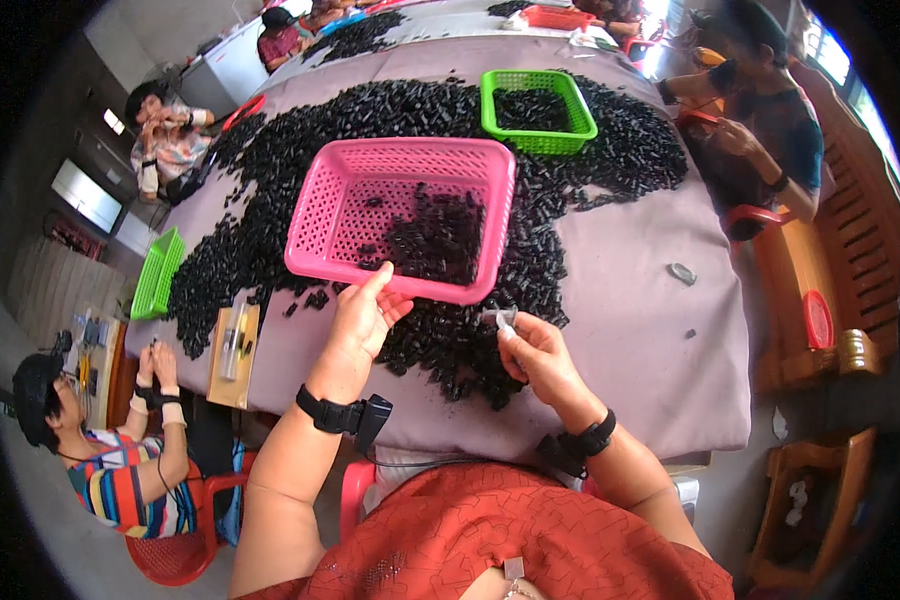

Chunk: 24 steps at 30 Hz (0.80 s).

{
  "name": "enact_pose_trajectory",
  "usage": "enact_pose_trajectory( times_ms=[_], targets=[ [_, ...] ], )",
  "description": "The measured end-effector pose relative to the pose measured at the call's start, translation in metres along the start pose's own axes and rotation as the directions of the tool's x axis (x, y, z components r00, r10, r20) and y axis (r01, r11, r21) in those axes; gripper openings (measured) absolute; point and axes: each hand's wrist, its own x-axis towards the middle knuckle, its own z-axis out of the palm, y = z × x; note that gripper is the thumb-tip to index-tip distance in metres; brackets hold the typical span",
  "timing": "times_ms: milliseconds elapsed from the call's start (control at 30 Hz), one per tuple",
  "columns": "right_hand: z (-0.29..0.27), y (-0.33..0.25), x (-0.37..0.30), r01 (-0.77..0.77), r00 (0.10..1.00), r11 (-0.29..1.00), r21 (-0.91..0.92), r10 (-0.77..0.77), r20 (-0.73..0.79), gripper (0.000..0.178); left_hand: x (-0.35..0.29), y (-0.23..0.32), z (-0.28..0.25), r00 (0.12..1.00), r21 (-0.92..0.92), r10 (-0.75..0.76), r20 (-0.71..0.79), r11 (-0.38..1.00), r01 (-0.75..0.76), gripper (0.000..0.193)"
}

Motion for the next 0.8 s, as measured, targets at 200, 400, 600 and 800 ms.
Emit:
enact_pose_trajectory(
  times_ms=[200,400,600,800],
  targets=[
    [-0.002,0.004,0.003,-0.01,0.999,1.0,-0.025,0.009,-0.036,0.015,0.007,-0.012,-0.013,0.998,-0.144,-0.05,0.022,0.988,0.053,0.027],
    [0.003,0.001,-0.003,-0.03,0.999,0.998,-0.051,0.028,-0.036,0.018,0.009,-0.017,-0.002,0.996,-0.22,-0.055,0.076,0.973,0.07,0.03],
    [0.0,0.001,-0.004,-0.038,0.999,0.997,-0.071,0.036,-0.033,0.023,0.003,-0.024,0.005,0.997,-0.226,-0.065,0.047,0.971,0.074,0.03],
    [0.003,-0.001,-0.002,-0.032,0.998,0.996,-0.084,0.027,-0.054,0.023,-0.006,-0.023,0.0,0.992,-0.325,-0.099,0.078,0.938,0.119,0.055]
  ],
)
